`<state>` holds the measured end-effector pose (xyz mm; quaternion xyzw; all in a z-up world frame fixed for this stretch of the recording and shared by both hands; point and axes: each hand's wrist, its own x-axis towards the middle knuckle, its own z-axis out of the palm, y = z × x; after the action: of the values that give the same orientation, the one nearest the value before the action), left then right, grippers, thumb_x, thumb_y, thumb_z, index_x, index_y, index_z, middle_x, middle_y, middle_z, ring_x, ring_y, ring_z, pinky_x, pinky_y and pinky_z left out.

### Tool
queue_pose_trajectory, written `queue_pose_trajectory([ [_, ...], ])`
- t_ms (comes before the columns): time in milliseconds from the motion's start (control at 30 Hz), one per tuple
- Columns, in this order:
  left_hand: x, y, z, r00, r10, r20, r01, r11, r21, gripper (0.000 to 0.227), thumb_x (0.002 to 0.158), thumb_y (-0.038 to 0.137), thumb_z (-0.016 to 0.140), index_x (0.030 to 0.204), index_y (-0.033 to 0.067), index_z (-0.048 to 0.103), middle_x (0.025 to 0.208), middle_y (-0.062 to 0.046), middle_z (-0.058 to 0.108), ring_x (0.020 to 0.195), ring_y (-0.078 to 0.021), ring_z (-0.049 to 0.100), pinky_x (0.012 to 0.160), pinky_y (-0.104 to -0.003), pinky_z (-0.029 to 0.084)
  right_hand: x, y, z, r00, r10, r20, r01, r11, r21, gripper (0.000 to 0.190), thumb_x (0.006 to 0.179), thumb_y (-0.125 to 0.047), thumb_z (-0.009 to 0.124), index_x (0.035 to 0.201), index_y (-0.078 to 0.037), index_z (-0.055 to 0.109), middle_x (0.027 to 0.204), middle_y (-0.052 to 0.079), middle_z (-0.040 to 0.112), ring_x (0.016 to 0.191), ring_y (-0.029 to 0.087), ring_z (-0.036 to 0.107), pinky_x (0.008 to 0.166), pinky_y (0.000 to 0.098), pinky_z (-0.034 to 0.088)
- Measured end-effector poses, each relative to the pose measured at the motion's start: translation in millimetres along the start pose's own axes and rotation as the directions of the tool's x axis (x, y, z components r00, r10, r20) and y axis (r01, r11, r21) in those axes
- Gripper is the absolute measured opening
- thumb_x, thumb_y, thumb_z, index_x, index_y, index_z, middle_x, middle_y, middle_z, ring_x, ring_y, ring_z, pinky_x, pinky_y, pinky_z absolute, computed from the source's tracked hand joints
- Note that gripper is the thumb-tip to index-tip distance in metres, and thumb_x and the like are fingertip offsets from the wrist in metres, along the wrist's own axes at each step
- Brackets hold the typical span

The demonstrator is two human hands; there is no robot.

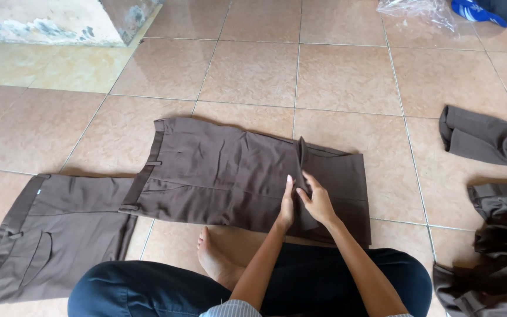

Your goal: Folding brown trousers on a tiled floor and stacking them neatly.

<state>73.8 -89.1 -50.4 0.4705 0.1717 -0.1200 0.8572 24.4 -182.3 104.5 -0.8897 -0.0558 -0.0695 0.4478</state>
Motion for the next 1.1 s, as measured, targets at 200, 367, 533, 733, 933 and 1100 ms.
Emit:
queue_pose_trajectory([
  [200, 4.2, 48.2, -3.5, 0.989, 0.060, -0.134, -0.004, 0.925, 0.379, 0.085, 0.065, 0.029, 0.100, 0.138, 0.0077, 0.062, 0.123, -0.018, 0.071, 0.117, -0.0312, 0.068, 0.095, -0.045, 0.056, 8.1, 44.3, 2.1, 0.960, 0.109, 0.258, -0.074, 0.987, -0.144, 0.037, 0.107, -0.041, 0.052, 0.130, -0.020, 0.071, 0.126, 0.002, 0.073, 0.126, 0.025, 0.062, 0.107, 0.0434, 0.051],
  [367, 41.8, 74.4, -57.4, 0.970, 0.145, -0.197, -0.008, 0.825, 0.566, 0.088, 0.077, 0.017, 0.074, 0.157, 0.0034, 0.041, 0.144, -0.025, 0.059, 0.137, -0.0372, 0.054, 0.112, -0.050, 0.046, 20.7, 82.7, -9.8, 0.927, 0.279, 0.251, -0.078, 0.798, -0.598, 0.053, 0.107, -0.056, 0.039, 0.149, -0.028, 0.053, 0.160, 0.001, 0.043, 0.148, 0.026, 0.039, 0.115, 0.0515, 0.040],
  [533, 57.8, 73.3, -157.4, 0.965, 0.183, -0.187, 0.022, 0.655, 0.755, 0.070, 0.089, 0.039, 0.074, 0.151, 0.0150, 0.055, 0.138, -0.015, 0.067, 0.132, -0.0318, 0.060, 0.108, -0.049, 0.050, 27.0, 196.3, 8.7, 0.815, 0.543, 0.202, -0.150, 0.535, -0.831, 0.068, 0.103, -0.067, 0.032, 0.159, -0.029, 0.039, 0.175, 0.011, 0.013, 0.160, 0.034, 0.013, 0.118, 0.0662, 0.026],
  [733, 9.4, 86.5, -159.6, 0.929, 0.283, -0.239, 0.033, 0.580, 0.814, 0.066, 0.075, 0.025, 0.092, 0.135, 0.0130, 0.066, 0.125, -0.017, 0.073, 0.124, -0.0356, 0.065, 0.102, -0.046, 0.057, 26.8, 197.9, 1.5, 0.706, 0.704, 0.081, -0.364, 0.458, -0.811, 0.076, 0.102, -0.061, 0.037, 0.167, -0.025, 0.018, 0.172, 0.025, 0.004, 0.157, 0.043, 0.014, 0.114, 0.0725, 0.028],
  [933, -61.8, 126.4, -102.3, 0.751, 0.658, -0.053, -0.041, 0.127, 0.991, 0.072, 0.091, 0.009, 0.074, 0.155, 0.0125, 0.041, 0.134, -0.014, 0.054, 0.131, -0.0346, 0.050, 0.112, -0.050, 0.044, 40.0, 288.6, 8.7, 0.740, 0.669, -0.066, -0.574, 0.578, -0.580, 0.086, 0.089, -0.035, 0.072, 0.149, 0.009, 0.030, 0.126, 0.036, 0.065, 0.114, 0.048, 0.069, 0.091, 0.0599, 0.054],
  [1100, -51.5, 91.0, -129.7, 0.967, 0.214, 0.137, -0.100, -0.178, 0.979, 0.086, 0.101, 0.060, 0.051, 0.168, 0.0272, 0.008, 0.173, -0.011, 0.012, 0.160, -0.0312, 0.009, 0.128, -0.059, 0.005, 33.9, 220.5, -25.0, 0.784, 0.621, -0.027, -0.587, 0.726, -0.358, 0.069, 0.083, -0.030, 0.067, 0.141, 0.008, 0.061, 0.122, 0.036, 0.069, 0.114, 0.049, 0.067, 0.079, 0.0587, 0.060],
])
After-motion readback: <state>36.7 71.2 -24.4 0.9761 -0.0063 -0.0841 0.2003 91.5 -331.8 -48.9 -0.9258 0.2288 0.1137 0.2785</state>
